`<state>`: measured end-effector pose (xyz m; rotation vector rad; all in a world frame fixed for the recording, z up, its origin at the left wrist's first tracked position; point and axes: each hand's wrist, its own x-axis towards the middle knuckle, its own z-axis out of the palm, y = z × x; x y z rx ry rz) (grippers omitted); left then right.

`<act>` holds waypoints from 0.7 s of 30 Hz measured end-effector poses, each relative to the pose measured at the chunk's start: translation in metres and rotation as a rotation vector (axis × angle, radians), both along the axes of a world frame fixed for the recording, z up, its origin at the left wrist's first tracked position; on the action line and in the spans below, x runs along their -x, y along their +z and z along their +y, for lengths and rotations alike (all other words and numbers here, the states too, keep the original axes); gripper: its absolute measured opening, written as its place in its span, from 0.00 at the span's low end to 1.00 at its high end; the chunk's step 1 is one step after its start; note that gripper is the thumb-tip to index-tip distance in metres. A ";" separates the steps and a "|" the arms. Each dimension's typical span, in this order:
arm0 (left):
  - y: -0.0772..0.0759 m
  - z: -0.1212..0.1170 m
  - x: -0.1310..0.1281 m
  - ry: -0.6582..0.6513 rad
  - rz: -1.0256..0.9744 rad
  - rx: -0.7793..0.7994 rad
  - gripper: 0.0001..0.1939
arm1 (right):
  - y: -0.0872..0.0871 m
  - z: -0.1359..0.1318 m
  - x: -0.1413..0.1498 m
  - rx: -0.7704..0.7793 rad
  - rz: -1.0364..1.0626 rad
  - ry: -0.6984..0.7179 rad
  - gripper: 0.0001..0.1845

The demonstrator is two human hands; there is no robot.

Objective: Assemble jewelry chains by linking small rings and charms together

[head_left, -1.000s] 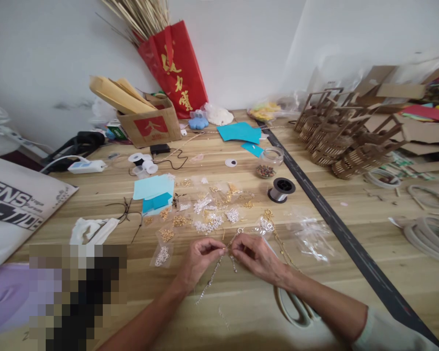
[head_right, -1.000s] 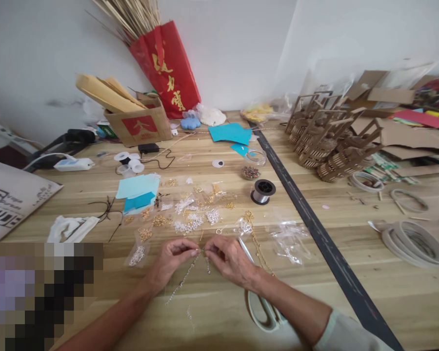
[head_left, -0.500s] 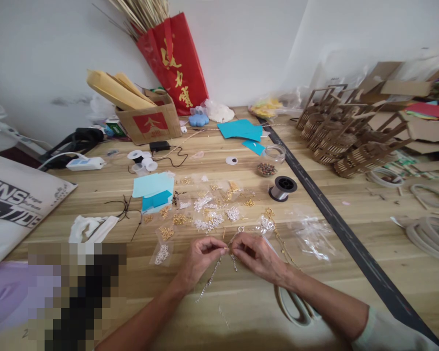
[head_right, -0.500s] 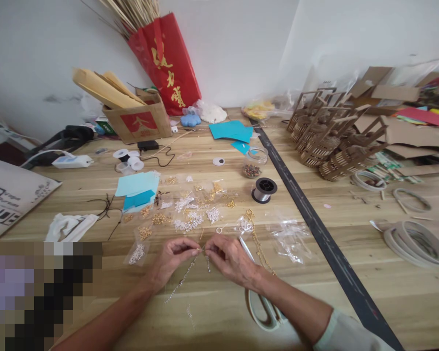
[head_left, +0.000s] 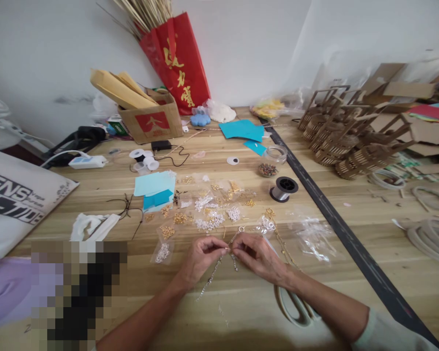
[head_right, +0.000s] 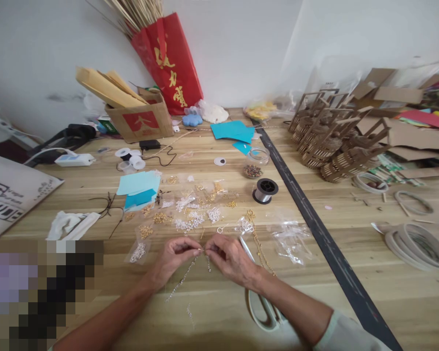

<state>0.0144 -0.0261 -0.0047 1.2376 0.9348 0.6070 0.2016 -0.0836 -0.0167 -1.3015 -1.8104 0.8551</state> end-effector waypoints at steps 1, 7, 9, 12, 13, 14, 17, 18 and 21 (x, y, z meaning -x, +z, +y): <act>0.000 0.000 0.000 -0.007 0.003 -0.003 0.05 | 0.000 0.000 0.000 -0.002 0.000 0.001 0.04; -0.003 0.000 0.000 -0.010 0.002 -0.012 0.06 | 0.000 0.000 0.001 0.004 0.012 0.007 0.05; -0.003 0.000 0.001 -0.017 0.007 -0.011 0.07 | 0.001 0.000 0.001 0.009 0.010 0.007 0.05; -0.004 0.000 0.001 -0.026 0.007 -0.013 0.07 | 0.002 -0.001 0.001 0.018 0.008 0.009 0.05; -0.005 0.000 0.001 -0.026 0.005 -0.015 0.07 | 0.003 -0.001 0.001 0.023 0.008 0.009 0.05; -0.005 0.000 0.001 -0.027 0.003 -0.019 0.07 | 0.003 -0.001 0.001 0.028 0.009 0.009 0.05; -0.005 0.000 0.000 -0.040 0.011 -0.033 0.06 | 0.004 0.000 0.001 0.027 0.016 0.008 0.05; -0.004 0.000 0.000 -0.047 0.015 -0.039 0.06 | 0.005 0.000 0.001 0.023 0.018 0.009 0.05; -0.002 0.000 0.000 -0.059 0.026 -0.057 0.05 | 0.005 0.000 0.001 0.011 0.026 0.014 0.05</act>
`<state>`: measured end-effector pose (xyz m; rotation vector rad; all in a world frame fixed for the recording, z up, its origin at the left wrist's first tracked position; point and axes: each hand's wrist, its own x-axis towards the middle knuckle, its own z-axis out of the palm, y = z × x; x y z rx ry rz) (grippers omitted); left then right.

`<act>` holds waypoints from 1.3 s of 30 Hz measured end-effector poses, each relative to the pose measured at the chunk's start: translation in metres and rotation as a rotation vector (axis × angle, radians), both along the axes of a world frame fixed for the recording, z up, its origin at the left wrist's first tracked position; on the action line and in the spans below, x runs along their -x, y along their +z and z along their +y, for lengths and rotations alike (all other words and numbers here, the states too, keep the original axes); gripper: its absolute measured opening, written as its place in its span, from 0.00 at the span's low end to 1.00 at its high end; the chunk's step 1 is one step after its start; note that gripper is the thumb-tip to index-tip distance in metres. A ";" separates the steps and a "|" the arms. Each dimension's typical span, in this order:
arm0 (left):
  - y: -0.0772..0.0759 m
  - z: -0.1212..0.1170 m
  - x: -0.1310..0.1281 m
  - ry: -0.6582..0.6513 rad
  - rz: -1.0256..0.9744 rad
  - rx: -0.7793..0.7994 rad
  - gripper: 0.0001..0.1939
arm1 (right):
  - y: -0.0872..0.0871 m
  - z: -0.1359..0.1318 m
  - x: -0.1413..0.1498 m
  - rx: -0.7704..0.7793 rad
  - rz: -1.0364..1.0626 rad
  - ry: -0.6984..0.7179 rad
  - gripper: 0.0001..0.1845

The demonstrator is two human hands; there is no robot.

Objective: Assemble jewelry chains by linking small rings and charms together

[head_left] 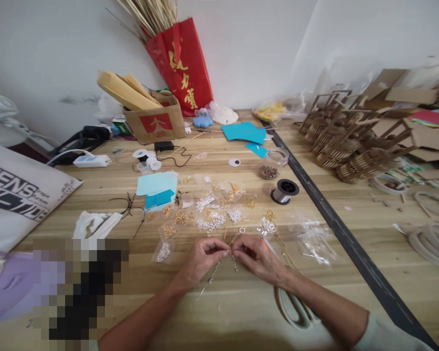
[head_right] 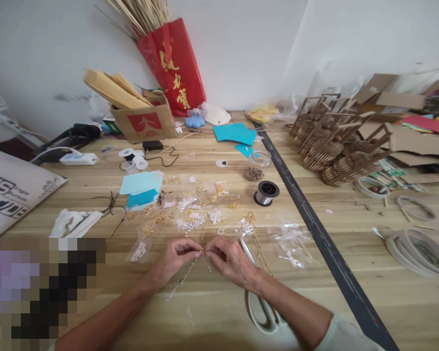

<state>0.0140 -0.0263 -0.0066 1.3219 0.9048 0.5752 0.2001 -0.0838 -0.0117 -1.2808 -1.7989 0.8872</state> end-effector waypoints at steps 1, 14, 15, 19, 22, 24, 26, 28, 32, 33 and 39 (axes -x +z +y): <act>0.001 0.000 0.000 -0.002 0.003 -0.005 0.04 | 0.000 0.000 0.000 0.001 0.000 0.001 0.05; 0.004 0.000 0.000 -0.001 0.015 -0.028 0.03 | 0.003 0.000 0.001 -0.005 -0.016 0.012 0.07; 0.003 0.000 0.001 0.000 0.019 -0.031 0.03 | 0.003 0.000 0.001 -0.006 -0.018 0.013 0.07; 0.002 0.000 0.001 -0.002 0.023 -0.037 0.03 | 0.003 0.000 0.000 0.001 -0.024 0.018 0.06; 0.001 -0.001 0.001 -0.007 0.019 -0.038 0.03 | 0.003 -0.001 0.001 0.007 -0.023 0.015 0.06; 0.000 -0.001 0.001 -0.001 0.012 -0.043 0.03 | 0.003 -0.001 0.001 0.003 -0.023 0.010 0.06; -0.002 -0.001 0.001 0.007 0.006 -0.051 0.03 | 0.003 0.000 0.001 -0.005 -0.025 0.008 0.07; -0.003 -0.001 0.001 0.009 0.005 -0.060 0.03 | 0.003 0.000 0.001 -0.014 -0.030 0.006 0.08; -0.002 -0.001 0.001 0.009 0.011 -0.070 0.04 | 0.002 0.000 0.000 -0.013 -0.029 0.016 0.08; -0.002 -0.001 0.001 0.007 0.012 -0.071 0.04 | 0.001 0.000 0.000 -0.014 -0.027 0.020 0.08; 0.001 -0.002 0.001 0.004 0.016 -0.070 0.03 | 0.000 0.000 0.000 -0.017 -0.034 0.017 0.06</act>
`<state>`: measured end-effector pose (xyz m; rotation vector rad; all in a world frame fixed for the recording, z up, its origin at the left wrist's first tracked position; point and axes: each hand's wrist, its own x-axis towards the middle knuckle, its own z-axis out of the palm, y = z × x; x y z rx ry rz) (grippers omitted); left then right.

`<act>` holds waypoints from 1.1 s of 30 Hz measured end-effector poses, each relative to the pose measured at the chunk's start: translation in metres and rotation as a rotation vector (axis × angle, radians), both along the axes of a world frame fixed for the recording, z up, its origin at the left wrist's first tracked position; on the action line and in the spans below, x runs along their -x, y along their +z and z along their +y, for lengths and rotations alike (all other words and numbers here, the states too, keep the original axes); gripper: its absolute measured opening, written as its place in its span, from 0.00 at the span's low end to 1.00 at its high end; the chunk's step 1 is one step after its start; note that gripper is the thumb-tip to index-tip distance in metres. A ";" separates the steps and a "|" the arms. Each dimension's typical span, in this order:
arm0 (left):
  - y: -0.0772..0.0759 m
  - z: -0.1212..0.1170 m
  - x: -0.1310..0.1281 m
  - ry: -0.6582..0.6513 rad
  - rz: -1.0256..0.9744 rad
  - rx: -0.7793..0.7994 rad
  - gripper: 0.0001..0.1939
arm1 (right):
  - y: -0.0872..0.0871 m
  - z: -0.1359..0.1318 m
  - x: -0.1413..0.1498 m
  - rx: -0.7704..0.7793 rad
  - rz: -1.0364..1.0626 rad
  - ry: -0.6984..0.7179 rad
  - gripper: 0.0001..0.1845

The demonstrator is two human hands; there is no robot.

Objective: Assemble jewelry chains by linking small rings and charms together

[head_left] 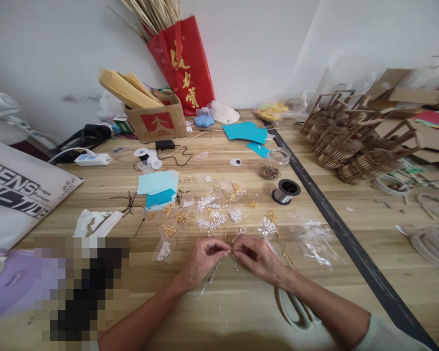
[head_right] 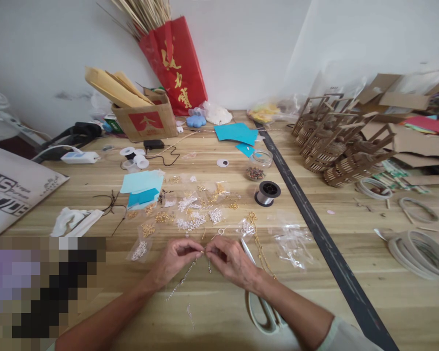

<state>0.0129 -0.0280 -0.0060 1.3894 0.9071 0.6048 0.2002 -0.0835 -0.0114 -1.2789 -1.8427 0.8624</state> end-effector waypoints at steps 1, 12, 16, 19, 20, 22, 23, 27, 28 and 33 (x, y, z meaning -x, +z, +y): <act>0.000 0.000 0.000 -0.001 0.003 0.000 0.03 | 0.000 0.000 0.000 0.004 0.000 0.000 0.06; 0.000 -0.001 0.000 -0.009 -0.002 -0.012 0.04 | 0.001 0.000 0.000 0.012 -0.001 -0.004 0.06; -0.001 -0.001 0.000 -0.008 0.007 -0.024 0.04 | -0.001 0.000 0.000 0.002 -0.001 0.003 0.06; -0.002 0.000 0.000 -0.007 0.008 -0.035 0.04 | -0.001 -0.001 0.000 -0.003 0.001 -0.002 0.06; -0.002 0.000 0.000 -0.008 0.007 -0.035 0.04 | -0.001 -0.001 0.000 -0.003 0.002 -0.001 0.05; -0.002 -0.001 0.000 -0.009 0.008 -0.033 0.04 | 0.001 0.000 0.001 -0.005 0.006 0.003 0.05; -0.002 -0.001 0.000 -0.008 0.009 -0.032 0.04 | 0.001 0.000 0.001 -0.006 0.008 0.004 0.05; -0.002 -0.001 0.000 -0.005 0.012 -0.033 0.04 | 0.001 0.000 0.001 -0.002 0.012 0.004 0.05; -0.002 -0.001 0.000 -0.005 0.011 -0.036 0.04 | 0.001 0.000 0.001 0.001 0.012 0.006 0.05; -0.002 -0.001 -0.001 -0.005 0.008 -0.056 0.04 | 0.000 0.000 0.001 0.011 0.007 0.003 0.05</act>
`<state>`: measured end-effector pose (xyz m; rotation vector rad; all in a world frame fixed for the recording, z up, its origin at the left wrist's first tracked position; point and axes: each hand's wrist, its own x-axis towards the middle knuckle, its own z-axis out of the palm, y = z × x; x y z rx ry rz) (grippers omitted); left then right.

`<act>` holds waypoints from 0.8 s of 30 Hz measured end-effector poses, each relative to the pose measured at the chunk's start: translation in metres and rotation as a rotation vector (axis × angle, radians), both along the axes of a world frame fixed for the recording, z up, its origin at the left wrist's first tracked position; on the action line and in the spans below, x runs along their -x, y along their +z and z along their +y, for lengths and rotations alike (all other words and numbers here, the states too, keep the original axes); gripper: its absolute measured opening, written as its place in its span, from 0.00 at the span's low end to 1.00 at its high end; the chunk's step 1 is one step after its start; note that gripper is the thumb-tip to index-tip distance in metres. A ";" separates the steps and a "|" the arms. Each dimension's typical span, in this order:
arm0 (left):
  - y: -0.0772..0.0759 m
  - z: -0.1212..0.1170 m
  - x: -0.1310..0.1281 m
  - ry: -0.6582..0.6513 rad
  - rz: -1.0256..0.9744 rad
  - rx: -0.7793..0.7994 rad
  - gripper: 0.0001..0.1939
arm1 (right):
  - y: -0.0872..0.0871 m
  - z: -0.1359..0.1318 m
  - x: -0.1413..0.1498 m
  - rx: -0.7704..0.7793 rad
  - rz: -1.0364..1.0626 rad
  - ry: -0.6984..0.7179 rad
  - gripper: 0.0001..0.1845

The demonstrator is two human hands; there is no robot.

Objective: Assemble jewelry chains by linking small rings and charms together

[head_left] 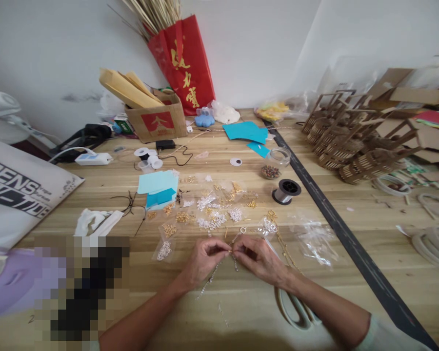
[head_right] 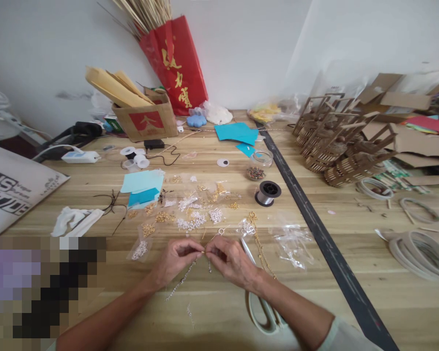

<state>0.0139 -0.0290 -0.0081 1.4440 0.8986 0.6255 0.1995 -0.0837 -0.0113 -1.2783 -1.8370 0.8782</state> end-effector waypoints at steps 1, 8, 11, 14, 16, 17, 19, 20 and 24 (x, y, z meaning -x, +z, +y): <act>0.000 0.000 0.000 -0.001 0.000 -0.002 0.04 | 0.000 0.000 0.000 0.004 0.001 0.000 0.05; 0.000 -0.001 0.000 0.002 0.012 -0.016 0.04 | 0.002 0.000 0.001 -0.001 0.009 -0.004 0.05; -0.001 -0.001 0.000 0.006 -0.001 -0.035 0.04 | 0.000 0.000 0.000 -0.008 0.006 -0.004 0.06; -0.001 0.000 0.000 0.006 -0.025 -0.054 0.04 | -0.003 0.001 -0.001 0.003 0.014 -0.001 0.06; 0.000 0.000 0.000 0.007 -0.034 -0.049 0.04 | -0.005 0.001 -0.001 0.015 0.024 -0.004 0.05; 0.000 0.000 0.000 0.009 -0.036 -0.044 0.04 | -0.005 0.001 -0.001 0.018 0.030 -0.007 0.05; 0.000 0.000 0.000 0.011 -0.037 -0.035 0.03 | -0.006 0.000 -0.001 0.030 0.046 -0.016 0.04; 0.000 0.000 0.000 0.012 -0.038 -0.033 0.03 | -0.007 0.000 -0.001 0.038 0.055 -0.019 0.04; 0.000 -0.001 -0.001 0.005 -0.050 -0.017 0.03 | -0.009 -0.001 0.000 0.073 0.090 -0.027 0.04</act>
